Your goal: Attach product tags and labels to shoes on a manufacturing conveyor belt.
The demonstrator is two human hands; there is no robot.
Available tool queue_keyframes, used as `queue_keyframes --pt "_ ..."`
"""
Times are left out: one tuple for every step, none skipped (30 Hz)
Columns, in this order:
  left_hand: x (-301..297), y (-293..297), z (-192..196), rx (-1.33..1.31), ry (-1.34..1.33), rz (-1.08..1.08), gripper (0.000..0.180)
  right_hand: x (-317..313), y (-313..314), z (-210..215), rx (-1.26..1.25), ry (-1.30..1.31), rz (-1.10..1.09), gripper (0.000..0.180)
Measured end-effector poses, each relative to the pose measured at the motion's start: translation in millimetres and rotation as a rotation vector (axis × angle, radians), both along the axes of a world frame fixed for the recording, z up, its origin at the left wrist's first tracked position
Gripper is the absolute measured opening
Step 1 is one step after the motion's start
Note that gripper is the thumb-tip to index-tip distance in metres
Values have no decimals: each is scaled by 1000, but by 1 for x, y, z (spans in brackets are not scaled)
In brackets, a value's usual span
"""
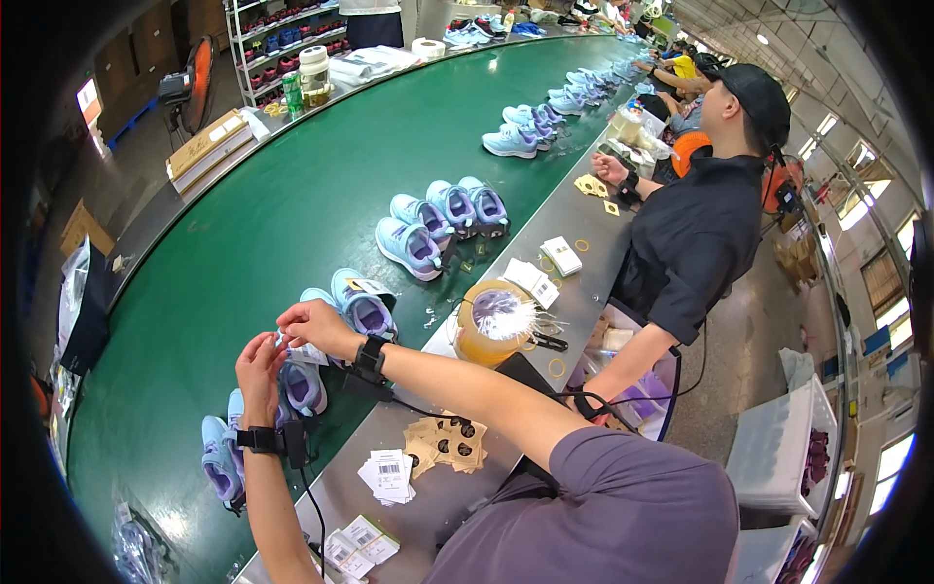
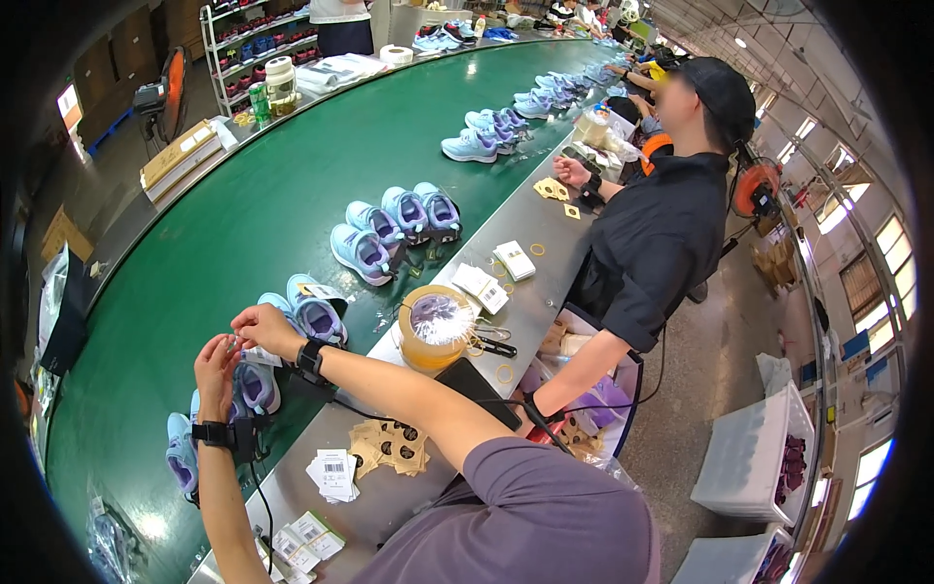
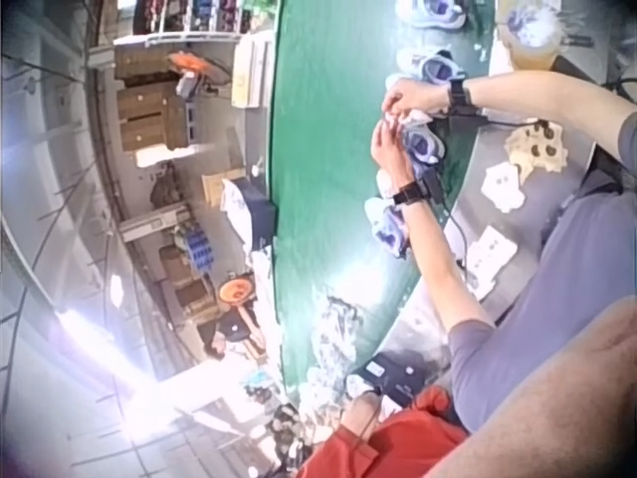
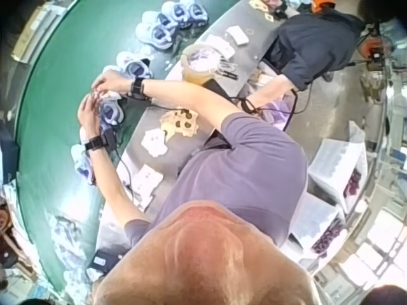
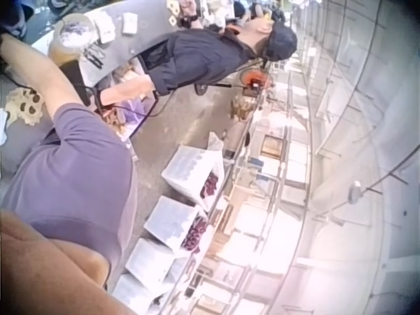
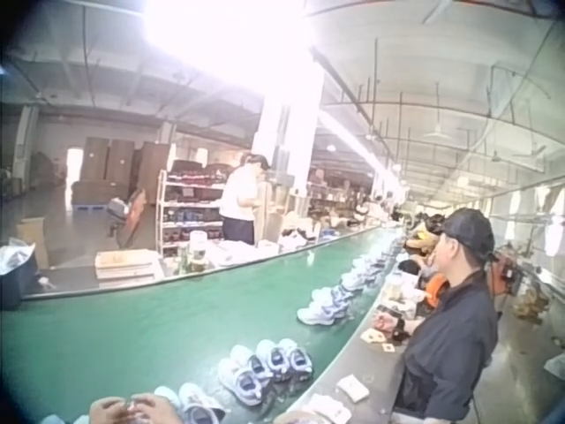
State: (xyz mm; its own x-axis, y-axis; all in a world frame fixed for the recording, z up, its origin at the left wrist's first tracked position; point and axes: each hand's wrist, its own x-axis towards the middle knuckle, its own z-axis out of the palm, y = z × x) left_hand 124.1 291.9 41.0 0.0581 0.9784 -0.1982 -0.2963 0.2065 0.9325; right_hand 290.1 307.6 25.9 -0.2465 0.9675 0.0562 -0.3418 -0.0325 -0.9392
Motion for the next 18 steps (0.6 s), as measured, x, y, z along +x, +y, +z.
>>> queue_keyframes --pt "-3 1 -2 2 -3 2 24 -1 -1 0 -3 -30 -16 20" --pt "-11 1 -6 16 29 -9 25 -5 -1 1 8 -79 -47 15" --pt "-19 2 -9 30 61 -19 26 -9 0 2 9 -81 -42 15" --pt "-19 0 -5 45 82 -23 34 -12 0 1 132 -131 -98 13" --pt "-17 -1 -2 43 79 -24 34 -13 1 -1 255 -180 -153 12" --pt "-15 -2 1 63 84 -41 38 -13 1 -3 270 -198 -155 10" --pt "-15 -4 5 83 91 -50 41 -16 -1 -3 269 -198 -147 10" --pt "-18 -3 3 81 91 -43 41 -19 -7 3 171 -127 -92 10" --pt "-21 -2 0 58 111 -50 45 -22 -9 5 73 -56 -37 11" --pt "-24 0 -2 34 131 -58 49 -24 -8 1 71 -56 -31 11" --pt "-26 1 -4 32 130 -53 49 -27 -6 -3 108 -64 -38 11" --pt "-24 4 -4 30 114 -81 51 -25 -5 -4 146 -73 -51 11" --pt "-28 4 -6 25 101 -98 54 -28 -6 -2 145 -71 -42 11" --pt "-32 3 -7 23 102 -90 54 -29 -8 0 102 -72 -19 11" --pt "-37 1 -8 31 107 -94 54 -32 -10 2 60 -73 5 12" --pt "-37 1 -9 41 112 -106 55 -33 -9 2 61 -74 5 12" --pt "-38 2 -9 43 111 -106 55 -34 -8 3 86 -79 5 11" --pt "-40 4 -9 46 115 -121 55 -34 -7 4 112 -86 4 11"
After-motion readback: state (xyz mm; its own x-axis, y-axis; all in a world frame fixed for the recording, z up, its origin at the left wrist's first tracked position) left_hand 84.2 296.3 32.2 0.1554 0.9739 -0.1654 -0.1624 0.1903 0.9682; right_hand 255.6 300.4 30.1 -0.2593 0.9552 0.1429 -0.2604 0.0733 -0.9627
